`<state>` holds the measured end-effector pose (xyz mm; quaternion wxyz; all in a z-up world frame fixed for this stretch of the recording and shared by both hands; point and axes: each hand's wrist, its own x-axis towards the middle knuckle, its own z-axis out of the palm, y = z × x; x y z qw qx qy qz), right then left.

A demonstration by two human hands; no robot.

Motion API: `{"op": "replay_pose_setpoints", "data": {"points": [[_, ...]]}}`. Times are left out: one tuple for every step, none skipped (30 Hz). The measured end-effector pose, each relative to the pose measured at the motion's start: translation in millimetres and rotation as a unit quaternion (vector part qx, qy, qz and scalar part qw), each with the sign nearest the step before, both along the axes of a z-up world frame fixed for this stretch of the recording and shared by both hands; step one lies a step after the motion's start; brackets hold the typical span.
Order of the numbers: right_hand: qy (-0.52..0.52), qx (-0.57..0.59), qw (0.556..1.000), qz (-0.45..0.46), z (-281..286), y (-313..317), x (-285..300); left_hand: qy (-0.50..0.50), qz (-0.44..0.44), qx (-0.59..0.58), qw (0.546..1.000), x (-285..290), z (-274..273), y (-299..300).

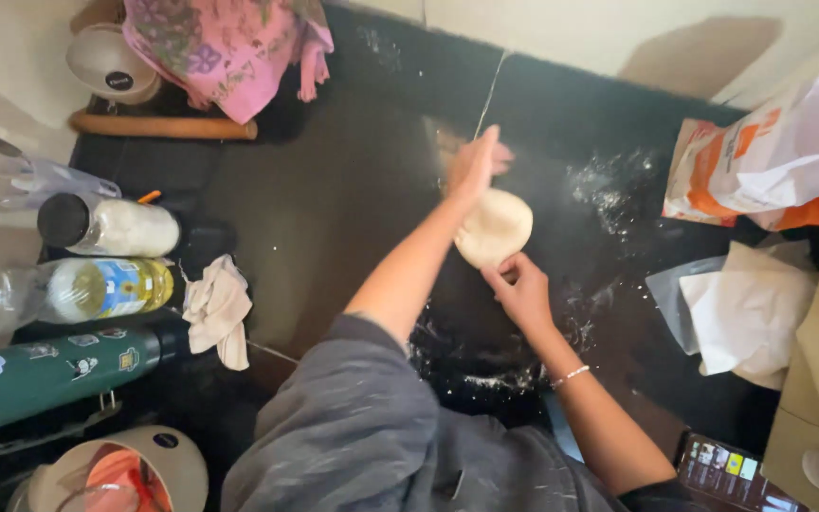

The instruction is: Kneading a ball of dough on a floured surface.

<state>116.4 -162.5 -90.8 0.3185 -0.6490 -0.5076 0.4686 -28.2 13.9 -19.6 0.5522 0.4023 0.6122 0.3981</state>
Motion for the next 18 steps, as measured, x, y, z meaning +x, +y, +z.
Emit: {"op": "replay_pose_setpoints", "data": {"points": [[-0.001,0.006,1.0,-0.001,-1.6,7.8,-0.7,-0.001,-0.001,0.006,1.0,-8.8,2.0,2.8],[0.0,0.0,1.0,0.0,-4.2,6.3,-3.8,0.142,-0.035,-0.061,0.987,-21.3,0.7,-4.2],[0.001,-0.006,1.0,0.002,-7.5,4.9,-7.1,0.28,-0.069,-0.128,0.949,-34.0,-1.1,-11.2],[0.0,-0.007,1.0,0.007,-8.6,-2.5,-8.3,0.278,-0.065,-0.13,0.949,-29.4,-0.9,-16.2],[-0.019,0.001,1.0,0.02,-9.8,-8.6,-8.6,0.264,-0.054,-0.109,0.957,-23.9,-0.8,-19.8],[-0.037,0.015,0.999,0.029,-11.4,-4.5,-7.8,0.251,-0.045,-0.081,0.964,-16.0,1.3,-13.1],[-0.037,0.02,0.999,0.03,-8.1,2.4,-10.9,0.251,-0.042,-0.076,0.964,-6.6,18.9,-20.1],[-0.074,0.003,0.996,0.045,-4.8,-1.7,-10.4,0.28,-0.061,-0.064,0.956,5.5,33.0,-37.0],[-0.11,-0.013,0.992,0.059,-2.2,-4.6,-9.1,0.309,-0.079,-0.051,0.946,18.1,46.8,-52.6],[-0.11,-0.017,0.992,0.059,-2.3,-8.8,-8.2,0.309,-0.081,-0.055,0.946,27.7,34.6,-66.9],[-0.106,0.005,0.992,0.073,-2.2,-11.7,-6.4,0.369,-0.01,0.043,0.928,38.3,22.6,-79.9],[-0.102,0.032,0.99,0.086,-2.1,-8.5,-2.9,0.422,0.063,0.145,0.893,50.5,11.8,-87.9],[-0.104,0.033,0.99,0.085,5.5,-12.0,2.2,0.421,0.062,0.146,0.893,58.6,1.5,-86.4],[-0.077,0.028,0.993,0.086,12.3,-11.4,2.2,0.492,0.102,0.249,0.828,62.8,-8.5,-80.4],[-0.05,0.024,0.995,0.087,19.0,-11.1,1.6,0.552,0.14,0.348,0.745,66.2,-18.5,-74.6],[-0.051,0.021,0.995,0.082,22.9,-7.7,9.1,0.55,0.135,0.348,0.747,67.6,-17.5,-64.8],[-0.054,0.028,0.994,0.086,27.0,-6.0,16.0,0.544,0.129,0.368,0.743,68.4,-16.4,-56.5],[-0.056,0.037,0.994,0.088,31.4,-4.0,20.9,0.538,0.121,0.39,0.737,67.8,-14.4,-47.7]]}}
